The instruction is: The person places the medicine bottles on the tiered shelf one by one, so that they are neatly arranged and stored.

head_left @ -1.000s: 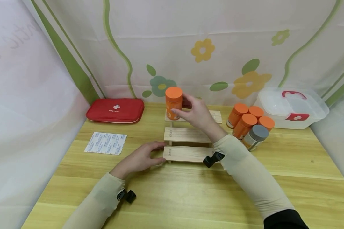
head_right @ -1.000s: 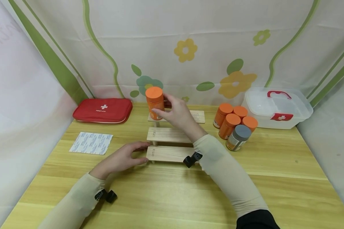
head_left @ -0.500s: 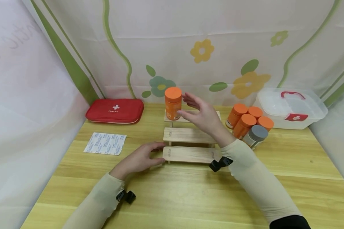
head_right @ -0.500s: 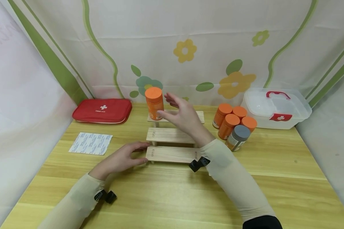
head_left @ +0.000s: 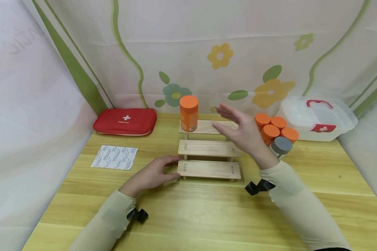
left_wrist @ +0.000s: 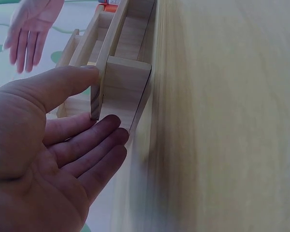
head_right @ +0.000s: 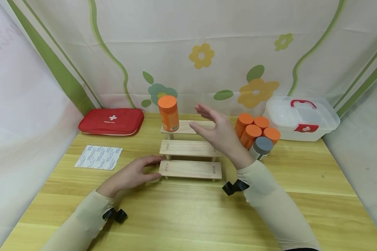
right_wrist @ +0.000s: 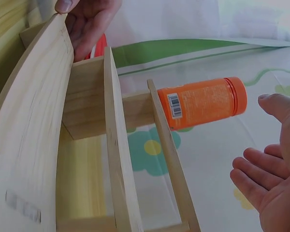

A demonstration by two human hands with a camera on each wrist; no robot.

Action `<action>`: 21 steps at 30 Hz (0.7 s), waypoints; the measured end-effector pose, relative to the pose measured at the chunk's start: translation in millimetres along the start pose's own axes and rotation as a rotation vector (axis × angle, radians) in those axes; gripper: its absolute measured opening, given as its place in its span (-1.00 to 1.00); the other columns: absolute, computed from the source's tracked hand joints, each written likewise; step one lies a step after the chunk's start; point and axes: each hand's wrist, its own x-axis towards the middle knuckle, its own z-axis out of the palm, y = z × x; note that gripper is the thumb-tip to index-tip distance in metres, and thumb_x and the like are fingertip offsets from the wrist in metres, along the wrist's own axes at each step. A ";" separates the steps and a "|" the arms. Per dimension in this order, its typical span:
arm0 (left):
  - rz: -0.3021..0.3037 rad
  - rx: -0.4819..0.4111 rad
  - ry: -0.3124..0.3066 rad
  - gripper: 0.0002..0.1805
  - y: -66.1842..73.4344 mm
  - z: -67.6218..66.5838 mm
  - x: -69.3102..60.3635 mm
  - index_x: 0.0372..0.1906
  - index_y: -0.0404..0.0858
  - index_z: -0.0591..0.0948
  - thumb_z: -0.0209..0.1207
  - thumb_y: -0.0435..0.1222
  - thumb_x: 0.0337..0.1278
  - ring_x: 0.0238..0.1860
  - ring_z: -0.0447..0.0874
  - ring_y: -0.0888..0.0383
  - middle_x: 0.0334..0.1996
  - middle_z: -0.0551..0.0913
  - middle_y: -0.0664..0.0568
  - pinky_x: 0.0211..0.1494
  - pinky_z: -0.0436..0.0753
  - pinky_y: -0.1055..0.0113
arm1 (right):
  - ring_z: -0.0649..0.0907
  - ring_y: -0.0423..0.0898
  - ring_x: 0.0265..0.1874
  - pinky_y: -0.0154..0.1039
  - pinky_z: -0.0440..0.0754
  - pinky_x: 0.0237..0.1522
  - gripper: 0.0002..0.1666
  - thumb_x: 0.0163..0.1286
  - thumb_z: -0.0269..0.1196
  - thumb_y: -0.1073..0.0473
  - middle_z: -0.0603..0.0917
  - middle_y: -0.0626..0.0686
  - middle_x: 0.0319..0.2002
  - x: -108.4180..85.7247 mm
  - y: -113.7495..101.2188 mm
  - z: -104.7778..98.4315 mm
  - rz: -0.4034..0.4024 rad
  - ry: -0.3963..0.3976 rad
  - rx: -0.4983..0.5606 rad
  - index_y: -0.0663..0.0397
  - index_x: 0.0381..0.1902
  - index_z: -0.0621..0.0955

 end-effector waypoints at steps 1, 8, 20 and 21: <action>0.000 0.002 0.001 -0.31 0.2 -0.2 0.0 0.54 -0.20 0.52 0.43 -0.14 0.39 0.51 0.54 -0.08 0.46 0.61 -0.07 0.62 0.49 -0.12 | 0.68 0.16 0.38 -0.12 0.61 0.46 -0.24 0.41 0.49 0.31 0.69 0.22 0.37 -2.6 0.6 -2.9 -0.020 0.014 -0.009 0.26 0.51 0.51; -0.006 0.013 0.004 -0.29 1.0 -0.9 -0.1 0.55 -0.20 0.51 0.43 -0.10 0.39 0.51 0.54 -0.09 0.48 0.59 -0.08 0.61 0.50 -0.13 | 0.70 0.08 0.32 -0.48 0.58 0.38 -0.27 0.31 0.48 0.47 0.72 0.26 0.32 -17.6 3.9 -23.2 -0.094 0.077 -0.019 0.29 0.44 0.58; 0.002 0.017 0.000 -0.32 3.4 -1.2 1.3 0.52 -0.20 0.54 0.43 -0.11 0.40 0.50 0.55 -0.09 0.47 0.60 -0.08 0.60 0.50 -0.13 | 0.70 -0.35 0.27 -0.51 0.59 0.36 -0.30 0.29 0.44 0.56 0.74 0.16 0.30 -40.1 9.6 -51.3 -0.068 0.138 -0.022 0.29 0.39 0.61; 0.004 0.019 0.000 -0.32 3.8 -1.4 1.3 0.52 -0.20 0.53 0.43 -0.11 0.40 0.50 0.54 -0.10 0.47 0.60 -0.08 0.61 0.50 -0.13 | 0.70 -0.35 0.27 -0.51 0.60 0.35 -0.30 0.29 0.43 0.57 0.75 0.06 0.30 -42.0 9.9 -53.7 -0.060 0.143 -0.017 0.29 0.39 0.61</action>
